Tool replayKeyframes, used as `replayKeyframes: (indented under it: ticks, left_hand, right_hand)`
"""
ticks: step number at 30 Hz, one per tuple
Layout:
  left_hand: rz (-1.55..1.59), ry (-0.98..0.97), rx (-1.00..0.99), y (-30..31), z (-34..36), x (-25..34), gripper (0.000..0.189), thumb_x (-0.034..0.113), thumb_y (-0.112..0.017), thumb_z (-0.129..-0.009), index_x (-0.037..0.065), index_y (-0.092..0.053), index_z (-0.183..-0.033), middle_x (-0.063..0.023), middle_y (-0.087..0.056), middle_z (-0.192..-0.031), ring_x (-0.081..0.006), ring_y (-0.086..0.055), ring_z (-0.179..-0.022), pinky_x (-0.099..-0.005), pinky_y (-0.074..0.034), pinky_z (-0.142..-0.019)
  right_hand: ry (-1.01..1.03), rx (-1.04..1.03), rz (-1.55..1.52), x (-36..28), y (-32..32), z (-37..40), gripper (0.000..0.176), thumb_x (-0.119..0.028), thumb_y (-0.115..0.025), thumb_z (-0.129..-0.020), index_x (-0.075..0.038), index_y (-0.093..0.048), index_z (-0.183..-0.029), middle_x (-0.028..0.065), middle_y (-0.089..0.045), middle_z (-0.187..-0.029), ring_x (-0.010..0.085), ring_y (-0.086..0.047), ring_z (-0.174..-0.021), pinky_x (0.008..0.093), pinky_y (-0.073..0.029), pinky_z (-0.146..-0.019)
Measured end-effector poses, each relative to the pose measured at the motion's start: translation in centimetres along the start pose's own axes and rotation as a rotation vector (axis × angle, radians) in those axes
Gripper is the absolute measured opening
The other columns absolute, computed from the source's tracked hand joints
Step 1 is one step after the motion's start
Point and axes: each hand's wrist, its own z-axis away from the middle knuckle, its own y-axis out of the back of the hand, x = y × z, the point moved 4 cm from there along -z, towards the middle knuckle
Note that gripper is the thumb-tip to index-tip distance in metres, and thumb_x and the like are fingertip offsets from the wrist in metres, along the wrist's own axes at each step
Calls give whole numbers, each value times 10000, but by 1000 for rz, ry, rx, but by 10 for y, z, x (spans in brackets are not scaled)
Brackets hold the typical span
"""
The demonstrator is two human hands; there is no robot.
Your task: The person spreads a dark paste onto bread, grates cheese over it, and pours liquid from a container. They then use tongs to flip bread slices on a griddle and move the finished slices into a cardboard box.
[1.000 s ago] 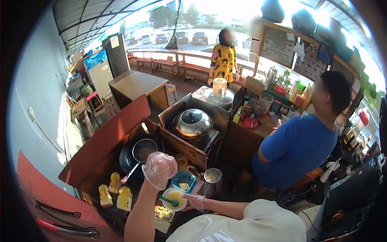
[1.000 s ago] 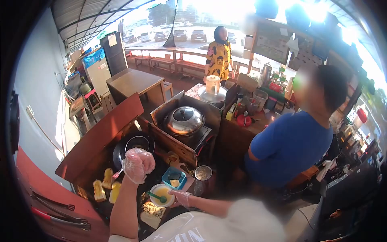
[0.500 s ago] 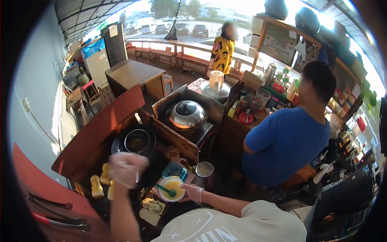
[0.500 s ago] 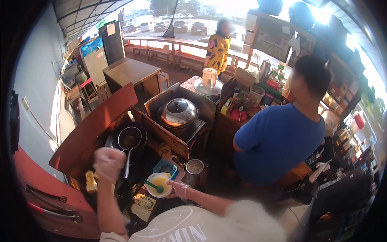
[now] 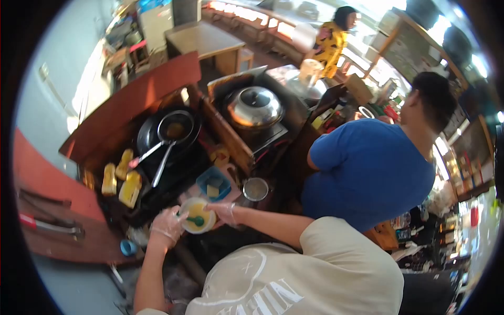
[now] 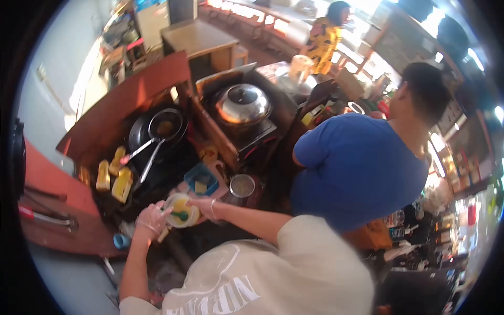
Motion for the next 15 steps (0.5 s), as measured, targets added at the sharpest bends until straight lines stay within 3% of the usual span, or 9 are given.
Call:
replayKeyframes:
  ticks: [2, 3, 5, 8, 10, 13, 14, 15]
  left_hand:
    - [11, -16, -108, -52, 16, 1, 408, 198, -620, -875, 209, -608, -1283, -106, -648, -1175, -296, -645, -1028, -434, -525, -872]
    - [50, 42, -148, -60, 23, -3, 351, 190, -568, -906, 197, -623, -1253, -107, -664, -1142, -299, -659, -997, -440, -533, -855]
    - [122, 239, -243, -49, 39, 14, 259, 181, -494, -944, 163, -670, -1134, -136, -689, -1006, -316, -674, -920, -436, -539, -827]
    - [262, 483, -281, -69, 64, 22, 203, 171, -519, -938, 121, -691, -1032, -165, -677, -900, -337, -670, -882, -424, -540, -794]
    - [433, 432, 200, -57, 72, 32, 176, 177, -551, -930, 74, -692, -939, -183, -667, -858, -358, -660, -868, -433, -532, -781]
    - [391, 372, 320, -79, 63, 53, 166, 167, -567, -924, 49, -683, -910, -168, -685, -875, -356, -661, -864, -440, -543, -770]
    - [421, 568, 313, -85, 63, 51, 165, 162, -571, -912, 33, -674, -903, -170, -677, -835, -365, -661, -837, -449, -542, -756]
    - [425, 578, 311, -90, 65, 49, 165, 162, -571, -912, 33, -674, -903, -170, -677, -835, -365, -661, -837, -449, -542, -756]
  right_hand:
    - [-100, -62, 70, 4, 6, -5, 589, -415, -619, -926, -96, -495, -1406, 105, -598, -1333, 263, -610, -1184, 488, -511, -965]
    - [-136, -82, 162, 1, 3, -1, 524, -411, -543, -957, -91, -495, -1369, 103, -622, -1284, 239, -602, -1183, 449, -514, -975]
    - [-194, -89, 278, 7, 0, -6, 557, -440, -544, -945, -52, -516, -1343, 137, -640, -1246, 256, -619, -1161, 421, -532, -932]
    - [-259, -124, 315, 29, 11, -29, 569, -439, -556, -935, -36, -521, -1334, 144, -646, -1228, 258, -628, -1140, 411, -539, -908]
    - [-204, -104, 313, 33, 11, -34, 588, -453, -621, -894, -63, -544, -1327, 116, -665, -1194, 232, -660, -1068, 403, -548, -866]
    - [-153, -98, 300, 47, 2, -45, 604, -427, -677, -871, -20, -552, -1300, 120, -666, -1160, 234, -667, -1039, 388, -562, -850]
    - [-164, -103, 304, 51, -1, -48, 604, -427, -677, -871, -20, -552, -1300, 120, -666, -1160, 234, -667, -1039, 388, -562, -850]
    - [-135, -58, 284, 50, -5, -50, 598, -396, -704, -861, 1, -557, -1283, 126, -660, -1157, 233, -666, -1037, 379, -569, -845]
